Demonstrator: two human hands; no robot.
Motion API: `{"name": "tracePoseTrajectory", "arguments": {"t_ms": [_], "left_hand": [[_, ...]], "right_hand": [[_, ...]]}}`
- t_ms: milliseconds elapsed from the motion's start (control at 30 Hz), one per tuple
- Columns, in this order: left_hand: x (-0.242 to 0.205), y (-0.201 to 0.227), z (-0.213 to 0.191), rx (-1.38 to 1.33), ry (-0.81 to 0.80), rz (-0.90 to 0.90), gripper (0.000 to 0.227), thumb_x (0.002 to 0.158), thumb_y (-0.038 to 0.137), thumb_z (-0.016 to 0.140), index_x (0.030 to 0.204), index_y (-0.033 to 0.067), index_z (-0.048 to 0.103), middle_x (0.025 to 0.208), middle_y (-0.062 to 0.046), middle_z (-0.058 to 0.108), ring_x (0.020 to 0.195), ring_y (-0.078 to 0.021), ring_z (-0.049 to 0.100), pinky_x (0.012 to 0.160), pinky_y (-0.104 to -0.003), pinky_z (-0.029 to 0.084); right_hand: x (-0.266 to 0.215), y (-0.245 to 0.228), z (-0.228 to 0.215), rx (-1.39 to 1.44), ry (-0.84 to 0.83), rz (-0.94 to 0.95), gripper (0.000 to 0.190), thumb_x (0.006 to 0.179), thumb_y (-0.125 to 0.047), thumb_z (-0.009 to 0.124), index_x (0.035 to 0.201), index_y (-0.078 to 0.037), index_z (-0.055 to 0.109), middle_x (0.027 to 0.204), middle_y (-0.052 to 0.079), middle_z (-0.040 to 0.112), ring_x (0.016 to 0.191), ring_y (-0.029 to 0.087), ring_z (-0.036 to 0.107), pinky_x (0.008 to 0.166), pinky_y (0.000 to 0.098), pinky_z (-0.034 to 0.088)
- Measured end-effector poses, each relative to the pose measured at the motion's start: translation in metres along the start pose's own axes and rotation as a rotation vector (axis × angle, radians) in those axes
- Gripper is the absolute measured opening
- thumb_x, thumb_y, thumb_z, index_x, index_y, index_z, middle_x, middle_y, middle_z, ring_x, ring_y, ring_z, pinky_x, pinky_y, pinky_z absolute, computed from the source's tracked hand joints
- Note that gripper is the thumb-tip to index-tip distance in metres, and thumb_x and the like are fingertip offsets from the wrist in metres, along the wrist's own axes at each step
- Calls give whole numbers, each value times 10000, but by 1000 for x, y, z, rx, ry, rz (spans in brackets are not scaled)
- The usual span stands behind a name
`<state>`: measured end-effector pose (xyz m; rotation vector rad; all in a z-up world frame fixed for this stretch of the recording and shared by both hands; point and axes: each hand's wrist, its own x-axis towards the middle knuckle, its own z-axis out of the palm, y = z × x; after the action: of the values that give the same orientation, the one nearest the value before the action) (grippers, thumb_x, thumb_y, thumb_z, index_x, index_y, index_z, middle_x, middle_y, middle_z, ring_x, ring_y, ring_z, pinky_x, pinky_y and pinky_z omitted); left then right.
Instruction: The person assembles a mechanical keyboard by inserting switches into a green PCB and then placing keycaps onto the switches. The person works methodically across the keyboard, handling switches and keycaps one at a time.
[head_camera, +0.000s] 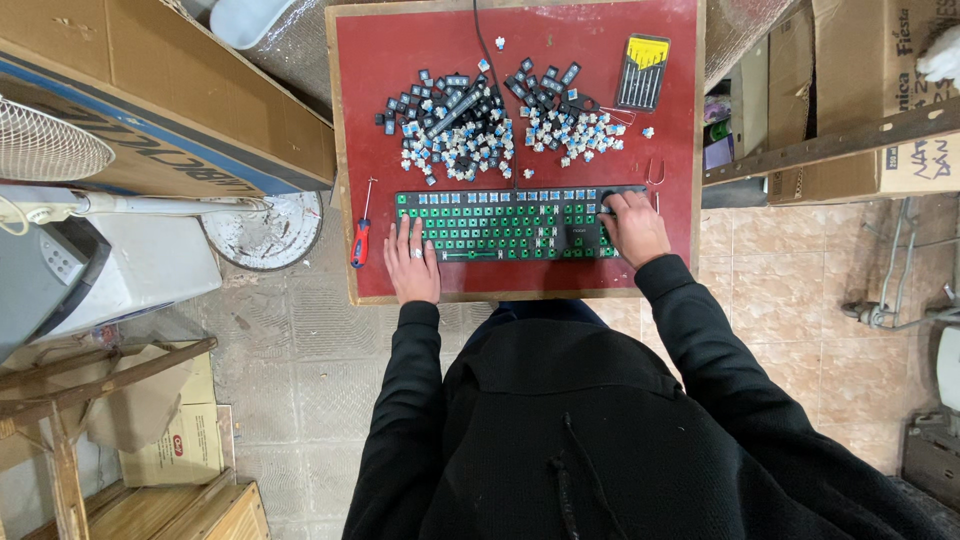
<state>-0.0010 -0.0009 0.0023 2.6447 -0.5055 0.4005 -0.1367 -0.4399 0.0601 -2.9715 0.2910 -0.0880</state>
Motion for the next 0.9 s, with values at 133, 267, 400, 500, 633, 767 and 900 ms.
{"name": "tracePoseTrajectory", "arguments": {"t_ms": [133,267,400,500,633,767,900], "left_hand": [[-1,-1,2,-2,-4,-3,493,1194,311,553,1685,259,565,1781,2,465,1608,-329,467,1331,-563,375],[0,-2,0,-3,-4,1,493,1193,316,551,1682,254,566,1775,-1,470,1603,-328,470,1333,-560,373],[0,-2,2,-1,9,7,493,1188,317,557,1677,257,574,1770,0,478,1602,-327,474,1332,-555,375],[1,-2,4,-3,14,5,490,1188,315,557,1675,255,577,1772,0,479,1602,-326,475,1328,-556,379],[1,0,2,-4,21,2,489,1184,313,563,1669,252,584,1767,0,486,1597,-326,481,1328,-557,382],[2,-1,2,-7,10,5,493,1192,317,544,1680,256,571,1768,-2,481,1602,-331,472,1324,-562,378],[-1,-1,3,-3,13,4,491,1197,323,536,1682,258,570,1773,3,477,1611,-326,463,1328,-555,372]], "right_hand": [[-3,15,13,37,-2,22,213,1030,-305,801,1219,-242,726,1033,7,657,1125,279,731,899,468,686],[2,19,23,-31,19,-59,190,1033,-307,795,1192,-231,723,1014,4,656,1093,265,730,896,421,681],[5,26,33,-72,29,-142,157,1017,-287,796,1128,-208,717,962,14,656,1020,270,739,884,397,656],[6,25,34,-60,56,-142,194,991,-280,815,1127,-187,713,959,25,671,1011,284,746,894,399,650],[8,20,30,-54,63,-128,212,957,-256,827,1118,-175,715,951,31,672,1006,293,743,905,411,645],[11,20,37,-40,34,-105,197,935,-249,849,1084,-179,740,957,34,675,1017,300,730,921,404,631],[11,37,34,208,-28,-60,143,989,-243,858,1098,-191,781,970,34,708,1039,314,759,946,428,642]]}}
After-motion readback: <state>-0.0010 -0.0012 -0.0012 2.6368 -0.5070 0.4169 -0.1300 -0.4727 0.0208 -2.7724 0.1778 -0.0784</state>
